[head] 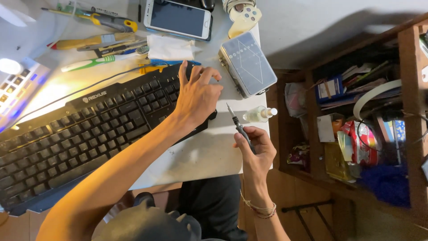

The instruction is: The person uses a screwdriver to unscrew screws from the back of a mechanical keyboard, then opens a small plastic screw organizer case and places the removed screws into its compartments.

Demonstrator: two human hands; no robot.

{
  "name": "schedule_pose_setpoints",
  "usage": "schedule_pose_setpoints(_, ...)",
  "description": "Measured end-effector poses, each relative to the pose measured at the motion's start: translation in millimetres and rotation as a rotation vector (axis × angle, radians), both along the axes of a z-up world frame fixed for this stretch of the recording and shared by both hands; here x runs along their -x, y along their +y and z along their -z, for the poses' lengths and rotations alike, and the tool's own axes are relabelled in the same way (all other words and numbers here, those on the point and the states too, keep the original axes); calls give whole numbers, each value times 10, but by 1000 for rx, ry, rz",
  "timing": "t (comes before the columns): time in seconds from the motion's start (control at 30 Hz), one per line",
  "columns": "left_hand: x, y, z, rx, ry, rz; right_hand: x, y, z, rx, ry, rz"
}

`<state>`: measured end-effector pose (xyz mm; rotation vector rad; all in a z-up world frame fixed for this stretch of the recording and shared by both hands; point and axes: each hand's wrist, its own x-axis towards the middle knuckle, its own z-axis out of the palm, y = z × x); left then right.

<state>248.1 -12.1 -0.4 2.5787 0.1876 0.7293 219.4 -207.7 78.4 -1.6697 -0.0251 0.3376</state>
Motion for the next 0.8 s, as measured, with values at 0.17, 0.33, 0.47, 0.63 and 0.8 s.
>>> schedule_pose_setpoints(0.17,383,51,-342,123,-101,22,28,18,-1,-12,5,-43)
schedule_pose_setpoints(0.33,1010,141,-517,208,-135,76,149,72,192,41,-203,-156)
schedule_pose_setpoints(0.47,1565,158,-669,279,-182,98,358,187,130,-13,-205,-300)
schedule_pose_setpoints(0.63,2260,240,-663,331,-320,17,678,431,5,-92,-223,-490)
schedule_pose_setpoints(0.8,2903,227,-403,447,-408,-143,1014,705,165,-374,-170,-496)
